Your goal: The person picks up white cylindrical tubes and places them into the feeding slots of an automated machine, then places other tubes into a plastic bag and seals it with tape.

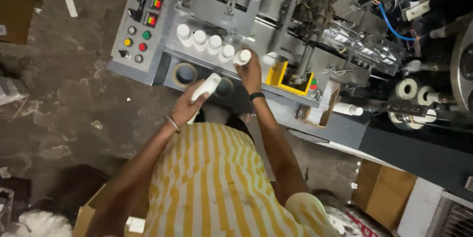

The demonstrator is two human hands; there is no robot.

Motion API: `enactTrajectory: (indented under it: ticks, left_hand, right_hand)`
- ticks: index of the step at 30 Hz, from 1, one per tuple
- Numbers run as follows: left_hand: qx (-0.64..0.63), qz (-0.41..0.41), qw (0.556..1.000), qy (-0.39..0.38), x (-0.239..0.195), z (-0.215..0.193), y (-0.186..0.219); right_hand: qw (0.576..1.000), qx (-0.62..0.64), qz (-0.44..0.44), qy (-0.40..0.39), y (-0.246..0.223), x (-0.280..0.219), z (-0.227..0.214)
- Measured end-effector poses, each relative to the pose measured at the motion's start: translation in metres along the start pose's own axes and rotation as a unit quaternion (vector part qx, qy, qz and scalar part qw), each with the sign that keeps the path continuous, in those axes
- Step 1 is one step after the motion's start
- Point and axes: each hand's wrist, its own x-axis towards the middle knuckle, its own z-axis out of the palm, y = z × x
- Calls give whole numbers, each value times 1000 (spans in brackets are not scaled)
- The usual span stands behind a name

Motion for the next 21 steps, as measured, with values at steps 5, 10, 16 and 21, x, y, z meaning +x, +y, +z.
enactTrajectory:
  ticks: [5, 10, 16, 21]
  left_hand:
    - [-50, 15, 998, -42, 27, -4, 28]
    - [-238, -114, 953, -151, 42, 2, 56]
    - [-192, 15, 975, -112, 38, 11, 41]
    - [-203, -59, 977, -31, 30, 17, 36]
  right_hand:
    - [995, 90, 21, 34, -3, -24, 10]
    - [973, 228, 11, 44, -59, -57, -16]
    - [992, 58, -85, 67, -124, -13, -40]
    - [976, -134, -169, 20, -87, 0, -36]
